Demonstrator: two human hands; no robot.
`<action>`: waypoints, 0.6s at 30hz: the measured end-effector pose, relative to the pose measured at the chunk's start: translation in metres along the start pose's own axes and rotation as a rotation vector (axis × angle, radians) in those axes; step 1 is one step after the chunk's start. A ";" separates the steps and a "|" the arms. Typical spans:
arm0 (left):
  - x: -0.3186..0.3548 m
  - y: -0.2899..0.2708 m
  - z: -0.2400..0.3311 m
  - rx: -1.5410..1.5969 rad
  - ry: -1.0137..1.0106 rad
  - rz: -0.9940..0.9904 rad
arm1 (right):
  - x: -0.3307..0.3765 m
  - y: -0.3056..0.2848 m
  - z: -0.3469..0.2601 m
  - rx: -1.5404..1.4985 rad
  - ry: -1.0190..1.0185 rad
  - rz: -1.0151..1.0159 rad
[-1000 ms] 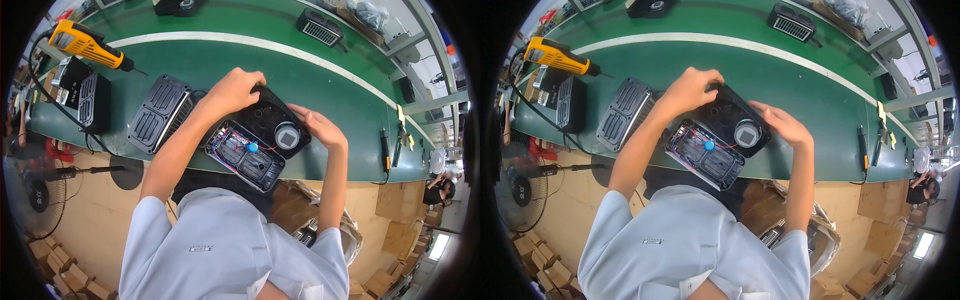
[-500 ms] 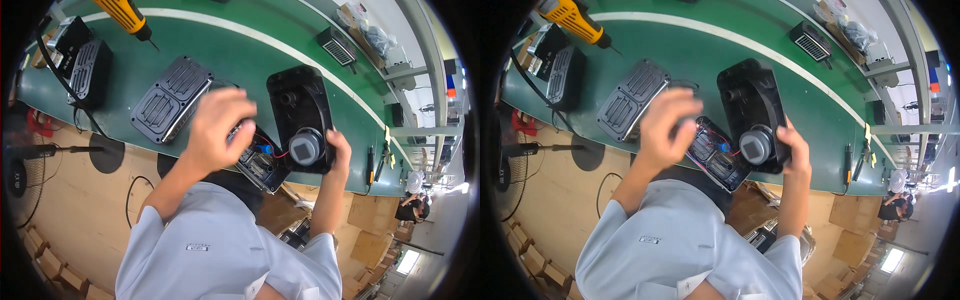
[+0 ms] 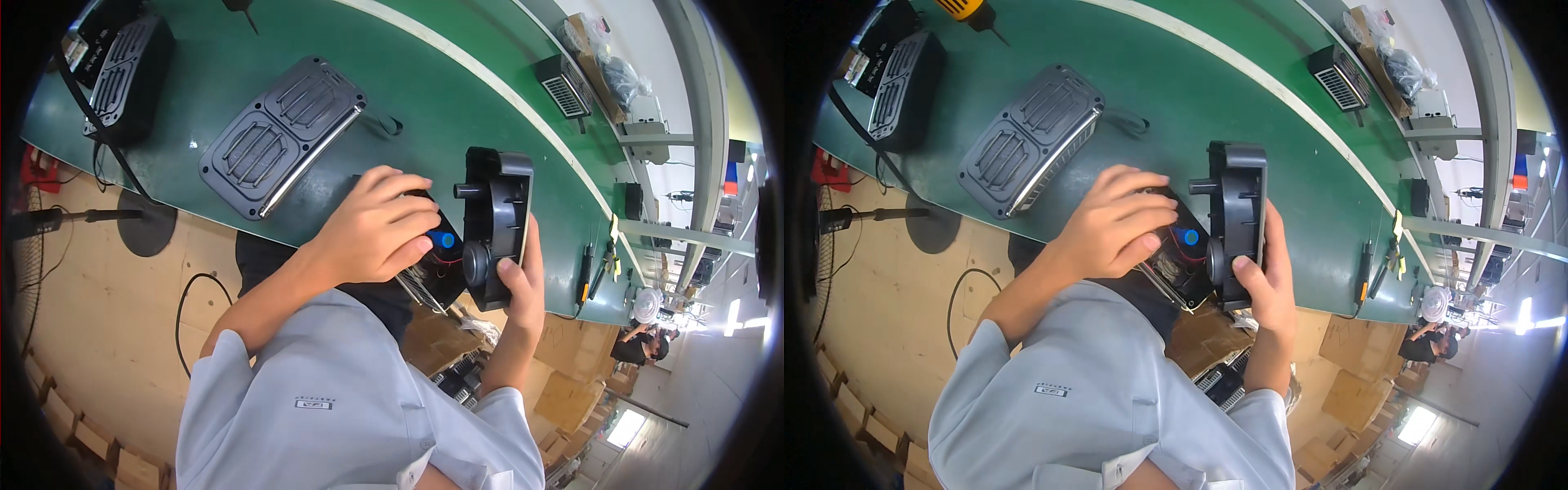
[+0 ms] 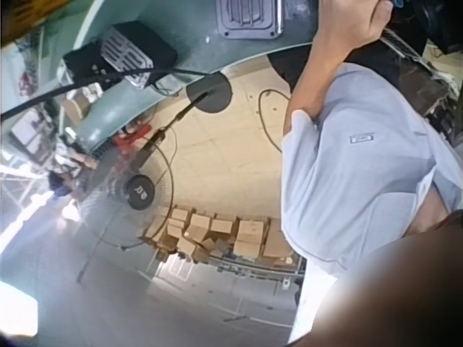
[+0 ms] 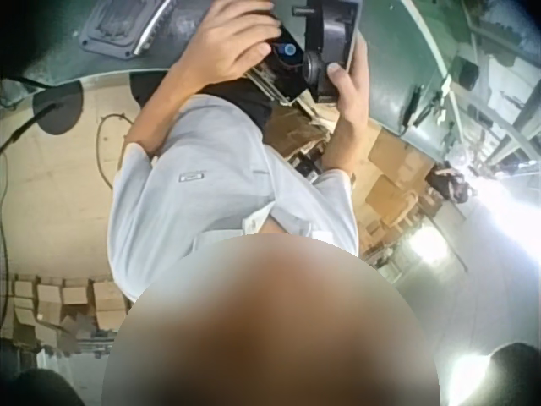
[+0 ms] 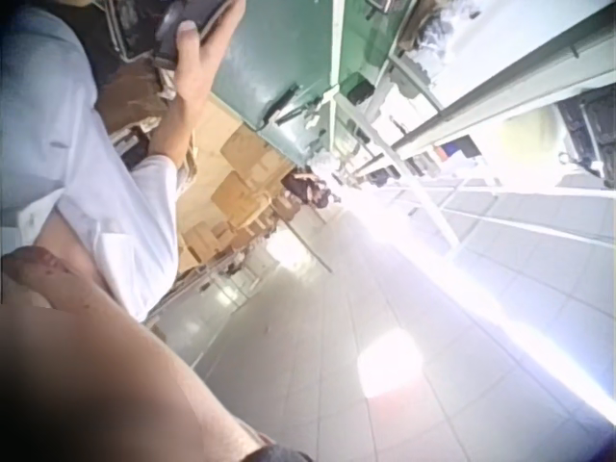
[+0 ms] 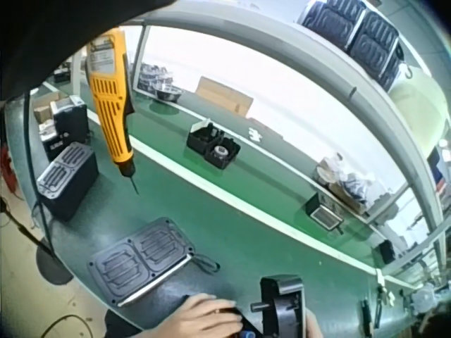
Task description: Assembling portable electronic speakers by connecting internal components and fitting the outer casing.
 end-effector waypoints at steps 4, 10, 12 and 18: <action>0.021 -0.001 0.004 0.027 0.002 0.130 | -0.001 0.003 -0.002 0.304 -0.155 0.045; 0.042 0.010 0.003 -0.016 -0.140 0.114 | 0.005 0.015 -0.006 0.594 -0.297 0.093; 0.042 0.012 0.000 0.003 -0.211 0.139 | 0.009 0.019 -0.005 0.561 -0.250 0.097; 0.041 0.014 -0.005 0.047 -0.271 0.145 | 0.009 0.032 -0.002 0.739 -0.254 0.179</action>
Point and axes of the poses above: each hand's wrist, its own x-axis away from the middle knuckle, its own y-axis out of the palm, z = x × y, the point moved 2 cm from there along -x, towards the middle knuckle, and after that the axes turned 13 degrees about y, right-handed, at the moved point
